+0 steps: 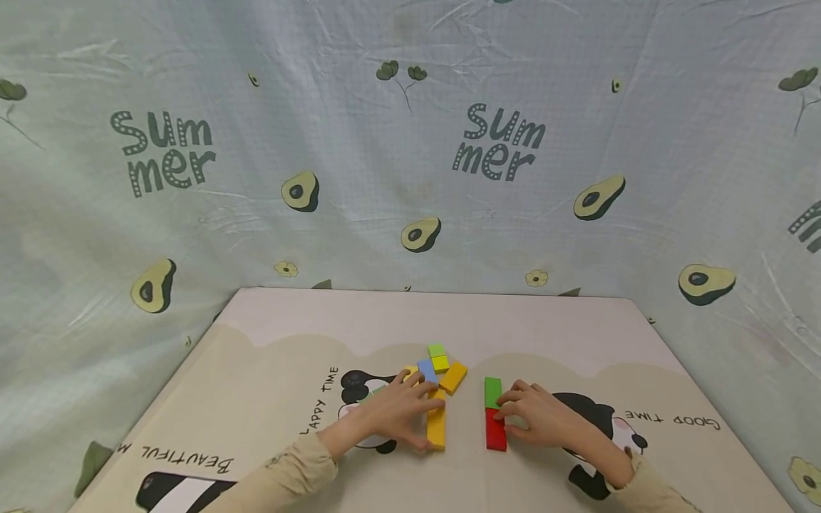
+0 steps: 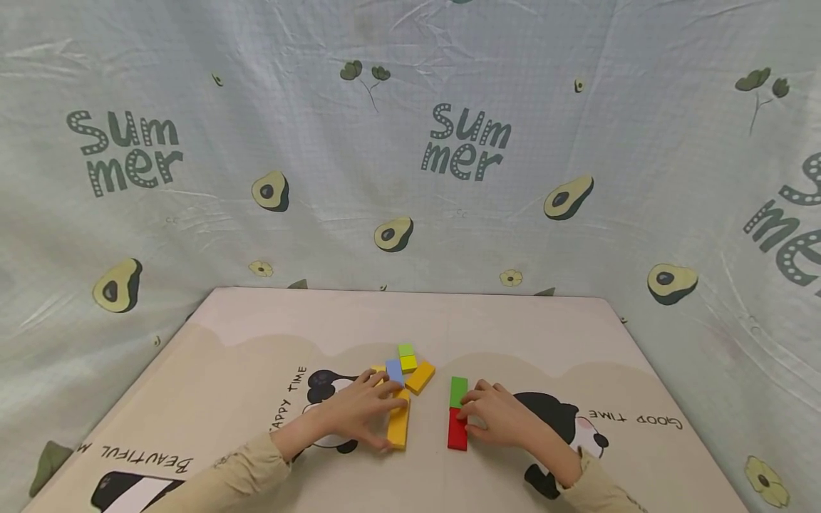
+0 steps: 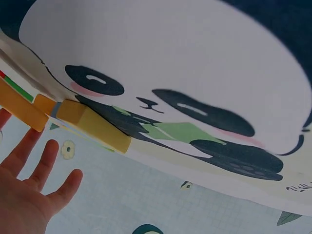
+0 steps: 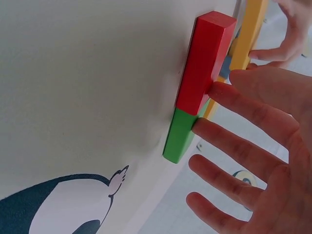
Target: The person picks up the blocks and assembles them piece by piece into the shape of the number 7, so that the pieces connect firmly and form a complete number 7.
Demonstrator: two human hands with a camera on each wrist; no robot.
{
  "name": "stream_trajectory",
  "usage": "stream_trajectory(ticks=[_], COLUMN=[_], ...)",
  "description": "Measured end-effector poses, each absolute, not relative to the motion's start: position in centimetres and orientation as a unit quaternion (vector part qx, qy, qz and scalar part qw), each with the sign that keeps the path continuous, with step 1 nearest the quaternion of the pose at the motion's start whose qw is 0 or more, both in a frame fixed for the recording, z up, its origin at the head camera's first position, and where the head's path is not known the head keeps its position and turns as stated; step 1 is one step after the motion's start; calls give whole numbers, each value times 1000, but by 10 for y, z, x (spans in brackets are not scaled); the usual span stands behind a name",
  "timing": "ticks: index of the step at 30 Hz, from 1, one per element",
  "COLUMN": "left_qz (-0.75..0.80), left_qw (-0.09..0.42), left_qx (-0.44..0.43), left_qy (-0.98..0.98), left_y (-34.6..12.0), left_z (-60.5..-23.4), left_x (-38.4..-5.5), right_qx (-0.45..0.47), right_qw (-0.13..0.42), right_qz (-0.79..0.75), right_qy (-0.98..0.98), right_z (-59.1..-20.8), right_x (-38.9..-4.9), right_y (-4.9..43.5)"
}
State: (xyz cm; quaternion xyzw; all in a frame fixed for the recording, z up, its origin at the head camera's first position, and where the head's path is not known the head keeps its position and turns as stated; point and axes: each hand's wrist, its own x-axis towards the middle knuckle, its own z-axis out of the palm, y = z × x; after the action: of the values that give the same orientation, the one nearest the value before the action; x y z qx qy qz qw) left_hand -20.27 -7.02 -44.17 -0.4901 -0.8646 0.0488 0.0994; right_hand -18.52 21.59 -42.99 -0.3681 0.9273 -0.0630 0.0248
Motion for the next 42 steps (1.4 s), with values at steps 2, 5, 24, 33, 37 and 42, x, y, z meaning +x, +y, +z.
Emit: stream_trajectory(ticks=[2,5,24,33,37,42], left_qz=[49,52,55,34,24,40], left_qw=[110,121,125,122,107,108], left_qx=[-492,-492,-464,-460,-453,-446], left_qy=[-862,-861,-875,-879,-885,-887], left_y=[-69,-67,-43,-33,-27,-18], left_z=[-440,-439,-431,-427,-425,-424], left_x=[-204,-205,-227,-239,-245,-255], right_qx=[-369,-370,-371,-362,-359,-357], right_qw=[24,25,25,38,45,46], right_qz=[-60,-53,-47,-50,-52,-55], right_qy=[927,927,927,930,931,931], right_z=[-430,-429,-430,-428,-428,-428], right_x=[-185,-185,-184,-184,-184,-184], right_y=[216,215,216,215,215,214])
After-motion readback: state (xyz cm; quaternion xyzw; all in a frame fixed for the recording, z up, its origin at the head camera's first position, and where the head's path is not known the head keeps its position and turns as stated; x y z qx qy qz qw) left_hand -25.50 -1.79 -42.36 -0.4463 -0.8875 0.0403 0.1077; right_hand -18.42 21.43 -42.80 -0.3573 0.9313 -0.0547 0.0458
